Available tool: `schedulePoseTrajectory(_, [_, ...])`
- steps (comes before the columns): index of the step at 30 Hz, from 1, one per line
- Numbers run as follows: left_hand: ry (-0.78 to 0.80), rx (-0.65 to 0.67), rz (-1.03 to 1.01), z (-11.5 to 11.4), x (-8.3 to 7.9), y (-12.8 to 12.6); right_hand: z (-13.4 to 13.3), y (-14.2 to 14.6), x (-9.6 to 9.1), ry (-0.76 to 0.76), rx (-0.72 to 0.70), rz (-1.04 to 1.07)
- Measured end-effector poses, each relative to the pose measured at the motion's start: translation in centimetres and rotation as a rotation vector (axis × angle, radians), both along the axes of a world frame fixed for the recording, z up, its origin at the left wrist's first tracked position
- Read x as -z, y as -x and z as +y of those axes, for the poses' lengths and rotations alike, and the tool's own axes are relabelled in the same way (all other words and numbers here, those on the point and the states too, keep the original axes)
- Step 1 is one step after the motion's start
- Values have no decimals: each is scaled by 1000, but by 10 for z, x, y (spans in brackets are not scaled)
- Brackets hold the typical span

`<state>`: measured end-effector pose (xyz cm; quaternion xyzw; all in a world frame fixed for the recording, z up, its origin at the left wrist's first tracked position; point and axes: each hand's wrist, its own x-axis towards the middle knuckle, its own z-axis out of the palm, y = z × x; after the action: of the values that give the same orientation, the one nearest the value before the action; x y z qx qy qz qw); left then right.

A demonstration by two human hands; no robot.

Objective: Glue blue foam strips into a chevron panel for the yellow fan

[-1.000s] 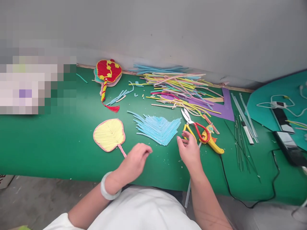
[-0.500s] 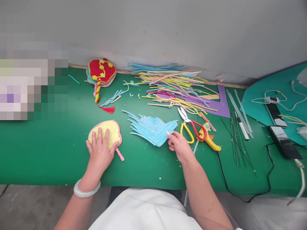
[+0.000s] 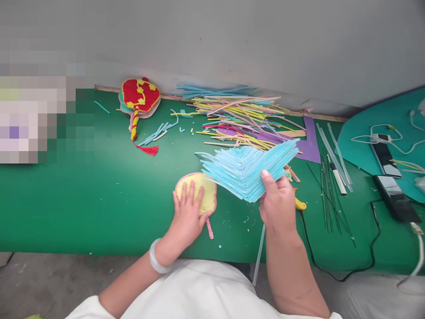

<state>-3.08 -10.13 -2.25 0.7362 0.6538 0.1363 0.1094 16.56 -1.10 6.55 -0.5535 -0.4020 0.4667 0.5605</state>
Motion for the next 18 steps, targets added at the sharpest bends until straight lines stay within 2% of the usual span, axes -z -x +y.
schedulePoseTrajectory(3, [8, 95, -35, 10, -3, -34, -4, -1, -17, -42, 24, 65])
schedulePoseTrajectory(6, [-2, 117, -98, 16, -7, -45, -12, 5, -22, -21, 12, 126])
schedulePoseTrajectory(8, [-29, 87, -129, 15, -11, -36, -17, 8, -14, 29, -23, 159])
schedulePoseTrajectory(10, [-65, 46, -130, 10, -15, -18, -22, 9, 3, 124, -98, 155])
schedulePoseTrajectory(14, [-138, 75, -162, -8, -18, 22, -29, 2, 43, 420, -361, -52])
schedulePoseTrajectory(16, [-204, 85, -203, -16, -18, 36, -29, -2, 55, 477, -413, -150])
schedulePoseTrajectory(18, [-250, 71, -257, -22, -19, 42, -27, -5, 59, 473, -427, -185])
